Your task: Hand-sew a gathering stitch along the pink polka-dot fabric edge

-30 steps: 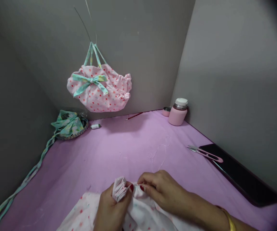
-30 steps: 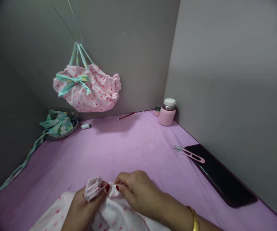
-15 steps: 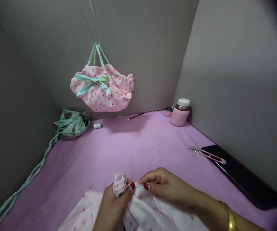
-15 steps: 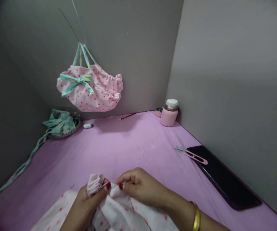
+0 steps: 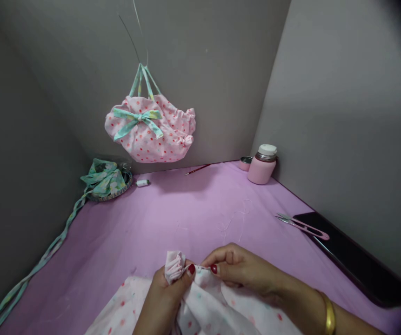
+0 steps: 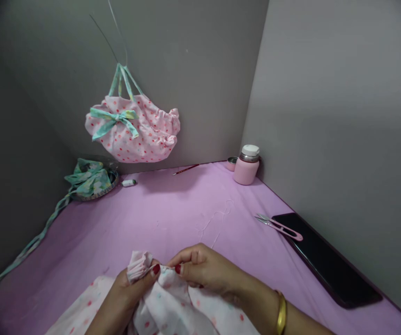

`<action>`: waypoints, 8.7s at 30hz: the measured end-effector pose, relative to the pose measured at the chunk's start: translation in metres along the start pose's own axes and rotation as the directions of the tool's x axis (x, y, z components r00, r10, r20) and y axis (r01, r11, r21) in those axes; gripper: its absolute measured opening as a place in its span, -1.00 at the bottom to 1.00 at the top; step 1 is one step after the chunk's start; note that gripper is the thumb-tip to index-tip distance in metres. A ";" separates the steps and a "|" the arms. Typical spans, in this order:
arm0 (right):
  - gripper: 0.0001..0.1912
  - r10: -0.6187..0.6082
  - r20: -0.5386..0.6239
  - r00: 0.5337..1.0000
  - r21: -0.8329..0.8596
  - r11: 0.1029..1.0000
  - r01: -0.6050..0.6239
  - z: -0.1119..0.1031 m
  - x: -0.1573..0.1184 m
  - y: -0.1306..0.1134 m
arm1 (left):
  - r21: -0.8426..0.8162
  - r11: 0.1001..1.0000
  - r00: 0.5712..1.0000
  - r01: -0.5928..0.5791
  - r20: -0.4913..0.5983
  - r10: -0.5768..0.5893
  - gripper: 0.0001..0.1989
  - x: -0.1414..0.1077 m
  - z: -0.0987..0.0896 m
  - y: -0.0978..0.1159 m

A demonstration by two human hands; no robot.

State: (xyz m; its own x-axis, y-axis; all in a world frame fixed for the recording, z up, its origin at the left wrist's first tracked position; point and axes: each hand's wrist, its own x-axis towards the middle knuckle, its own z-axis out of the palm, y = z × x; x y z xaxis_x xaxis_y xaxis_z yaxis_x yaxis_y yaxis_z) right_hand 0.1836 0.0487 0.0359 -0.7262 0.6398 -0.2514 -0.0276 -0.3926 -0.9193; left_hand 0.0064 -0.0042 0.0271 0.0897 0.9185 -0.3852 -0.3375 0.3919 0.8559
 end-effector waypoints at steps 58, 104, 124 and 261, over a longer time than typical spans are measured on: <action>-0.75 -0.131 -0.052 0.990 -0.308 0.945 0.109 0.003 -0.004 -0.007 | 0.425 0.884 0.956 -0.196 -0.118 0.268 -0.80 -0.002 -0.003 -0.001; -0.62 -0.059 0.039 0.997 -0.025 0.998 0.060 -0.004 0.004 0.010 | 0.080 0.996 0.994 -0.049 -0.098 0.057 -0.73 0.001 0.001 -0.004; -0.78 -0.086 -0.080 0.993 -0.084 0.993 0.079 0.002 0.001 0.003 | 0.170 0.981 0.983 -0.094 -0.141 0.119 -0.74 0.002 -0.007 -0.008; -0.69 0.004 -0.032 0.999 0.018 1.000 -0.003 -0.008 0.006 0.013 | -0.096 0.994 0.999 0.045 0.010 -0.045 -0.79 -0.008 0.005 0.006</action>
State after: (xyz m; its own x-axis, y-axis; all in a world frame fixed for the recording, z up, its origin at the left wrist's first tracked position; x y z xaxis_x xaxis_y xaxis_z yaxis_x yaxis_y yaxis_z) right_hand 0.1846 0.0526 0.0206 -0.7041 0.6589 -0.2646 -0.0377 -0.4068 -0.9127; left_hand 0.0079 -0.0090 0.0371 0.1139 0.9005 -0.4196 -0.4213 0.4263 0.8005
